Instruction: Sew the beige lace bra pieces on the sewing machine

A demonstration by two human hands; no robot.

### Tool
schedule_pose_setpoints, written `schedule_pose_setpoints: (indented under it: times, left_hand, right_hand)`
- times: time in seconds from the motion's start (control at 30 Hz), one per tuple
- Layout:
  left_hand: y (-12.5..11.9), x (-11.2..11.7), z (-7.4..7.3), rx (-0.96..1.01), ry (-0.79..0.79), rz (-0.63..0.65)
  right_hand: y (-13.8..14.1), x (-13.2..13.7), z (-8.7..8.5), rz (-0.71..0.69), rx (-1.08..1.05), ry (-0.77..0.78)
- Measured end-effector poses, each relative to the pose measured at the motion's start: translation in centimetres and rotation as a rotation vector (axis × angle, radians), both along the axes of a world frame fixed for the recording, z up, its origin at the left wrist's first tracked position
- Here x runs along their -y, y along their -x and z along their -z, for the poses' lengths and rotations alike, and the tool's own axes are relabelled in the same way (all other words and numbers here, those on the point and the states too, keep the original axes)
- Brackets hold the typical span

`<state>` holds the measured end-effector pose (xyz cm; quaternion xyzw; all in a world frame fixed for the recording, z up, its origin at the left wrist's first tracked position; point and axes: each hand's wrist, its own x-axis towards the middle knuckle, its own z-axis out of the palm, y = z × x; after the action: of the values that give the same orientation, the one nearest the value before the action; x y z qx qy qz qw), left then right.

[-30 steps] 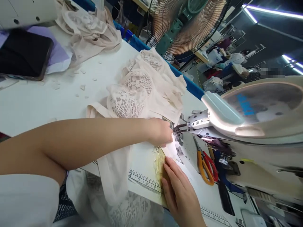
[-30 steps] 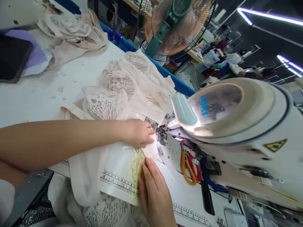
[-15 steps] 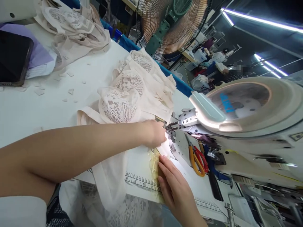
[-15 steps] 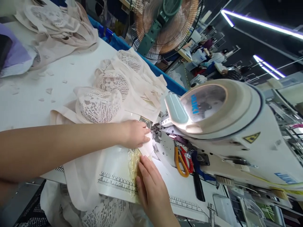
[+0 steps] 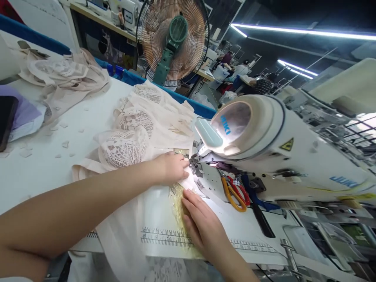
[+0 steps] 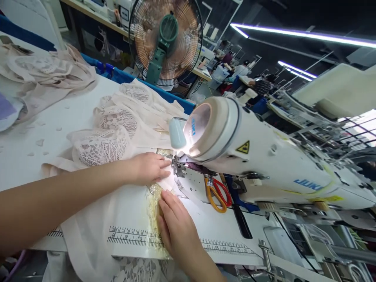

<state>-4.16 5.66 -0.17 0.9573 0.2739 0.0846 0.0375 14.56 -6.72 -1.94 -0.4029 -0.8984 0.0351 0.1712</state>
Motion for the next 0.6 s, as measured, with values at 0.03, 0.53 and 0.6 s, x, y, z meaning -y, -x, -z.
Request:
schedule_pose_setpoints:
  times: [0.03,0.53,0.6]
  left_hand:
    - [0.0,0.2,-0.2,0.003,-0.052,0.026]
    - [-0.6,5.3,-1.7,-0.196,-0.165,-0.007]
    - [-0.3,5.3,-1.5,-0.17,-0.198,-0.008]
  right_hand:
    - [0.2,-0.1,0.0,-0.002,-0.01,-0.007]
    - [-0.2,0.1,-0.9,-0.033,-0.2,-0.049]
    - [-0.5,0.2,-0.6,-0.013,-0.194,-0.056]
